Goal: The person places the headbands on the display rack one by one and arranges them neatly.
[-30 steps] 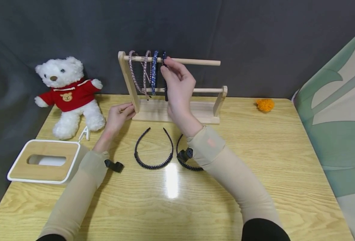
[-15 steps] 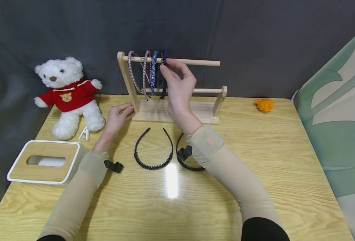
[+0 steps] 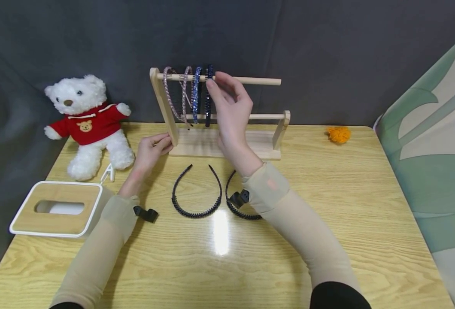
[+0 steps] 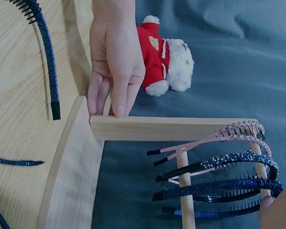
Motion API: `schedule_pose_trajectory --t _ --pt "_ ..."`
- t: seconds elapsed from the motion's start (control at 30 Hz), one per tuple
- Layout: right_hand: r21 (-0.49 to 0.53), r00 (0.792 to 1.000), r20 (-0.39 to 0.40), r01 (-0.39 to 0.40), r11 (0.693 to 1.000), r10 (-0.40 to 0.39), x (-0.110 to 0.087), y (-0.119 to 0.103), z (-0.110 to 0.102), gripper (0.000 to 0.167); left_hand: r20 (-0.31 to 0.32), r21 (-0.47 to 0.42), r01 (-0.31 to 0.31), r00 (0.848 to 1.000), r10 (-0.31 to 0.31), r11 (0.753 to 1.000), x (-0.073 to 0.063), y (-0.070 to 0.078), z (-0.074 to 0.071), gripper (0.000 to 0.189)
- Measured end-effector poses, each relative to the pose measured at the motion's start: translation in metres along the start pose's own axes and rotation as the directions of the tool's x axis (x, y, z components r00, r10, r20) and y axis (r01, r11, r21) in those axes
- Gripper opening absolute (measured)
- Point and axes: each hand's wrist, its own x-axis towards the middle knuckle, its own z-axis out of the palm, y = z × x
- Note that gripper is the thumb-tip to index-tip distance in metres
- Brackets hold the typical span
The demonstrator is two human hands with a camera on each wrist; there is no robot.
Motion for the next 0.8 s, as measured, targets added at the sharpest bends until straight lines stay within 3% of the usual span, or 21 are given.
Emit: schedule_pose_trajectory --t 0.13,0.37,0.5,0.67,0.8 --pt "0.022 1.000 0.013 0.024 0.999 -0.025 -0.004 -0.008 -0.006 0.016 -0.004 -0.005 0.001 1.000 -0.001 1.000 -0.001 0.000 0.000 0.030" --pt "-0.068 0.981 0.110 0.167 0.984 -0.159 -0.014 -0.024 -0.025 0.020 -0.007 -0.007 0.010 1.000 -0.010 1.000 -0.001 -0.001 0.000 0.030" --pt "-0.090 0.975 0.160 0.169 0.982 -0.153 -0.021 -0.032 -0.038 0.019 -0.004 -0.005 0.010 1.000 -0.010 1.000 -0.001 0.000 0.000 0.030" --pt "-0.221 0.962 0.245 0.173 0.960 -0.117 -0.032 -0.041 -0.059 0.021 0.000 0.015 0.008 1.000 -0.008 1.000 -0.001 0.001 -0.001 0.030" --pt "-0.330 0.954 0.298 0.143 0.933 -0.041 -0.039 -0.050 -0.075 0.025 0.005 0.023 0.014 1.000 -0.014 1.000 0.000 0.002 -0.001 0.031"
